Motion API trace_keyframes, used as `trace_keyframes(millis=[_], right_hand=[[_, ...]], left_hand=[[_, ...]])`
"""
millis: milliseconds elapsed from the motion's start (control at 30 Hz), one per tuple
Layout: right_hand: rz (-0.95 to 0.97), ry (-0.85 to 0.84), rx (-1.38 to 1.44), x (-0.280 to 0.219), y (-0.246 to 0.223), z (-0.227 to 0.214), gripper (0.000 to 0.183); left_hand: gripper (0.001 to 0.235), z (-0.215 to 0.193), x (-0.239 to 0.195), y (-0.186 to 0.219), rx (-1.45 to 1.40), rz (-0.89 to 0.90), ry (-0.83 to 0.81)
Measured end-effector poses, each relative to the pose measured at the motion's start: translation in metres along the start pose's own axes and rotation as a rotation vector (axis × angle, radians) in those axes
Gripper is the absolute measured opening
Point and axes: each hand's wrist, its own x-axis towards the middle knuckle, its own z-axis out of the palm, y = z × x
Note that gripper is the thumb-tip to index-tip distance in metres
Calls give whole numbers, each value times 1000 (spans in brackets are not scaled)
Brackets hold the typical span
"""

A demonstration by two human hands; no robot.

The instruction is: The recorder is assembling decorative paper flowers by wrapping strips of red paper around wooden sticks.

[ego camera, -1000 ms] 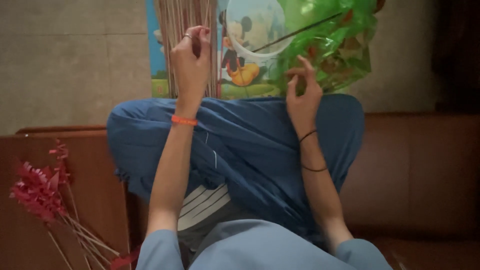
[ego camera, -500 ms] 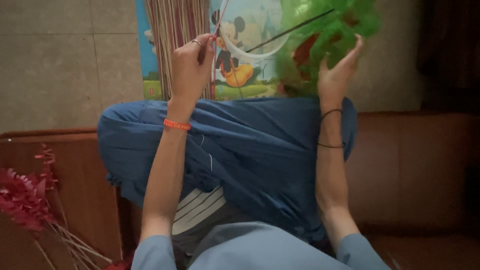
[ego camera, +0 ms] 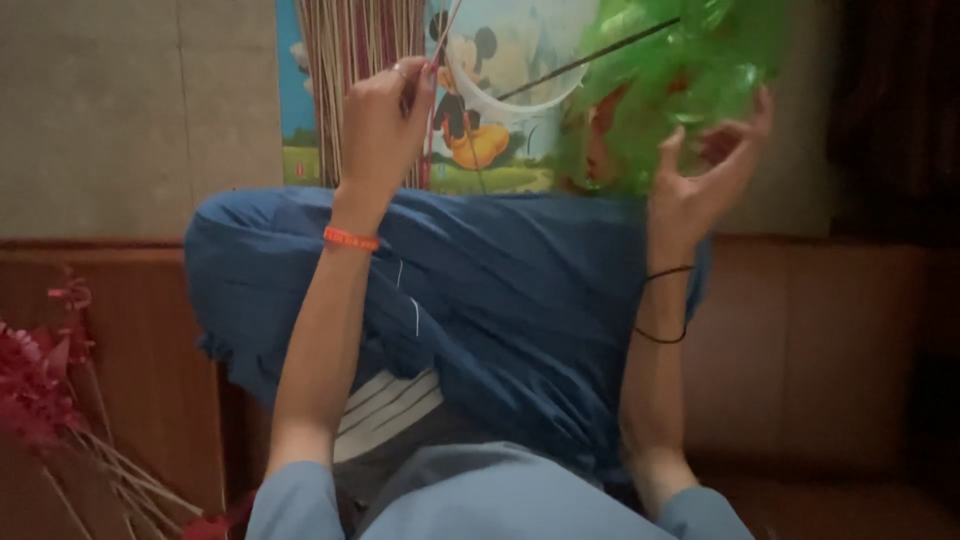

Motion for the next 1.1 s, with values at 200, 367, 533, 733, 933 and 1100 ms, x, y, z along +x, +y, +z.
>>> trace_keyframes(millis=[200,367,533,733,933,1100], right_hand=[[-9,-157,274,5,8,43,86],[51,-267,47,-2,3,60,105],[-16,-266,-75,-11,17,77,115],[187,-341,-295,-16,30,89,114],[200,-298,-143,-19,45,89,110],[217,-312,-44,-19,39,87,113]], left_hand=[[22,9,-4,-5,22,32,-34],[21,-1,-5,3,9,-17,-56],[20,3,-5,-1,74,14,-39],[19,1,-6,-1,39,20,-51],[19,1,-6,0,54,-2,-84],[20,-1,-8,-2,65,-1,-96]])
